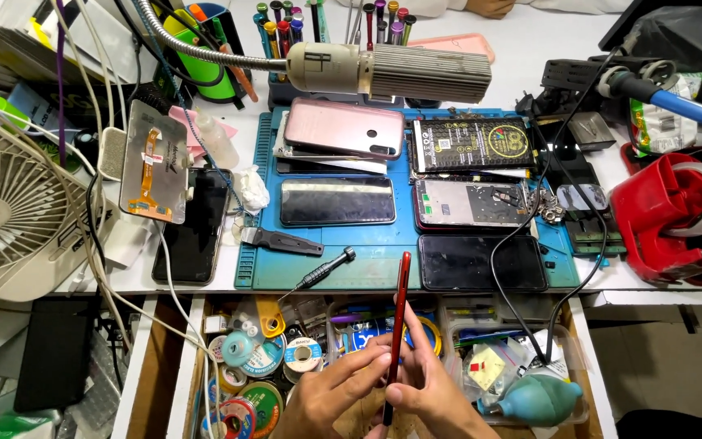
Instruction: Testing and cleaning a smartphone at a repair station, including checking the charging port and wiping the exterior.
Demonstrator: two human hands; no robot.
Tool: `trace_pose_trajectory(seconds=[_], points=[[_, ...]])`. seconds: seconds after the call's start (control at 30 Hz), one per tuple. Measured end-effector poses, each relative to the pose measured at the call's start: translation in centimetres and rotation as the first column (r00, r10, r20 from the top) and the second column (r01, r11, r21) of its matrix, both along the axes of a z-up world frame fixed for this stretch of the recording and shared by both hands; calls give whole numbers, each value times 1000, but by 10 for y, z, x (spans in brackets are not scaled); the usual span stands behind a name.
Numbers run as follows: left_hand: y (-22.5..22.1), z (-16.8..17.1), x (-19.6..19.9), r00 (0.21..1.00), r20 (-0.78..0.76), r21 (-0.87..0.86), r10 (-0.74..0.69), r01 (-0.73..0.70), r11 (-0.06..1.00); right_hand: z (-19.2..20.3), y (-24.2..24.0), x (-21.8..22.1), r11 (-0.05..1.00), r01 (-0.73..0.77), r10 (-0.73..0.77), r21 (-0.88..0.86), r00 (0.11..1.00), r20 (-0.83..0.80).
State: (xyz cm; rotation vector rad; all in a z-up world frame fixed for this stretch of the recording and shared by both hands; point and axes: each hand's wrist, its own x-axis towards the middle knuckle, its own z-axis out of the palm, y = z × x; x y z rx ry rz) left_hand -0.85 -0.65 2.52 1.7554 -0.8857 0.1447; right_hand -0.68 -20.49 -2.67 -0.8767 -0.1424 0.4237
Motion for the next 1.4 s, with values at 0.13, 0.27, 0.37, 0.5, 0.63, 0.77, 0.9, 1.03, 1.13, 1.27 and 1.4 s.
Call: trace_pose_trajectory(seconds=[0.13,0.27,0.37,0.5,0.63,0.77,0.9,1.03,1.13,1.27,1.4], points=[[2,6,-3,999,45,7,11,-11,1000,-2,1,-2,1000,9,-9,-20,1000,20],[3,8,-5,999,42,24,9,-10,1000,3,3,-3,998,-44,47,36,997,-69],[4,8,-4,998,67,16,7,-8,1000,0,2,-1,997,-71,74,38,992,-101],[3,3,-5,997,79,33,13,-15,999,10,3,-3,999,-52,51,-5,990,-131],[2,4,-5,993,113,6,17,-17,1000,-12,-1,-5,998,-56,58,15,980,-188],[2,-3,-6,995,99,21,32,-34,999,-11,-2,-6,998,-44,31,-54,974,-224],[-2,-1,-3,995,84,9,54,-55,998,-5,0,-5,994,34,-52,-105,984,-168],[1,-10,-4,987,-152,28,59,-56,998,2,0,-2,942,127,-183,-312,971,-157],[3,-8,-1,903,-427,-43,53,-79,996,9,0,-1,940,148,-177,-308,982,-67],[4,-14,3,763,-644,-162,58,-211,964,27,0,-1,933,134,-148,-334,989,-18],[7,-14,10,670,-743,-264,-3,-290,920,30,-1,0,890,163,-163,-427,986,37]])
